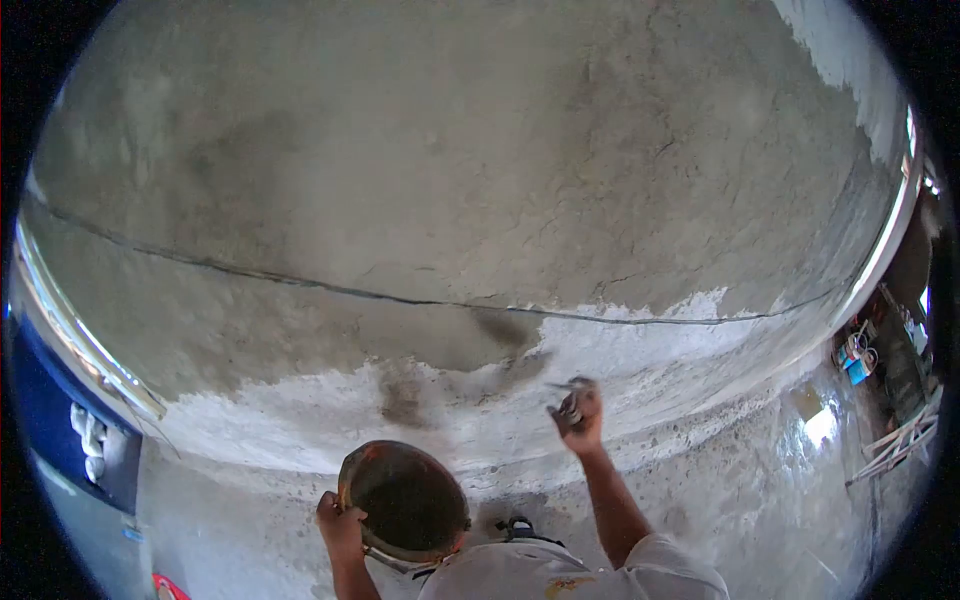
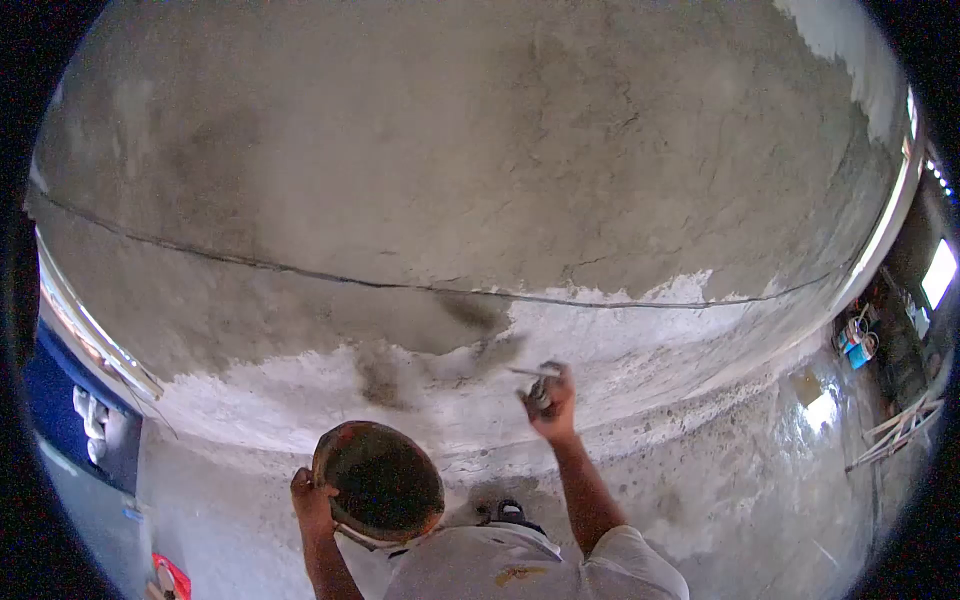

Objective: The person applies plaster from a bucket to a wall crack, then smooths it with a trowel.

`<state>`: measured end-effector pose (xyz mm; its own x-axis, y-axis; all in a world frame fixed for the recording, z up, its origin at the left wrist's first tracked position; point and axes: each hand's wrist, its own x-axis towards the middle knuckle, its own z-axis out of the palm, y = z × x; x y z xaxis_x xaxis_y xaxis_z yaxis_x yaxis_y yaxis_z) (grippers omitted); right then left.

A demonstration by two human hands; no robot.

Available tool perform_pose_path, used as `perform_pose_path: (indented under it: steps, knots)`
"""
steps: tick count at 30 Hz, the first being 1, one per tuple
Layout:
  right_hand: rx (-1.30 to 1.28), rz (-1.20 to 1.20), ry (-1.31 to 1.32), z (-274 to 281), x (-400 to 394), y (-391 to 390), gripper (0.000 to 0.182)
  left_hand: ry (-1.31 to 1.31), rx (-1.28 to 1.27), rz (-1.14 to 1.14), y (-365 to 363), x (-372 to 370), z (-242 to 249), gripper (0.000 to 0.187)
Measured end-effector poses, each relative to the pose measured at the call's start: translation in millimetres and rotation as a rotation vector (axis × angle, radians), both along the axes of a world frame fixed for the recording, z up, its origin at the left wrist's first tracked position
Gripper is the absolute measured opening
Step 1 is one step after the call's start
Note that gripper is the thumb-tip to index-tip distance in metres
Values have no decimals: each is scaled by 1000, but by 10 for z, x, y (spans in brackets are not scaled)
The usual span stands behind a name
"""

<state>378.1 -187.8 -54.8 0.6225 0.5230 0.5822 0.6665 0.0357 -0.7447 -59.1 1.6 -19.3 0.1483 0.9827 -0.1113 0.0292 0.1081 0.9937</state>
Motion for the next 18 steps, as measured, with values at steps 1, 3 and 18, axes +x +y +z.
perform_pose_path:
  steps: [1,3,18]
  knots:
    - [52,-19,-146,80,248,-13,27,6,2,-11,9,-49,-49,28]
    - [189,-96,-306,428,523,14,24,281,39,32,53,-89,-65,28]
    - [75,-2,-430,863,793,211,15,336,20,191,-316,201,67,31]
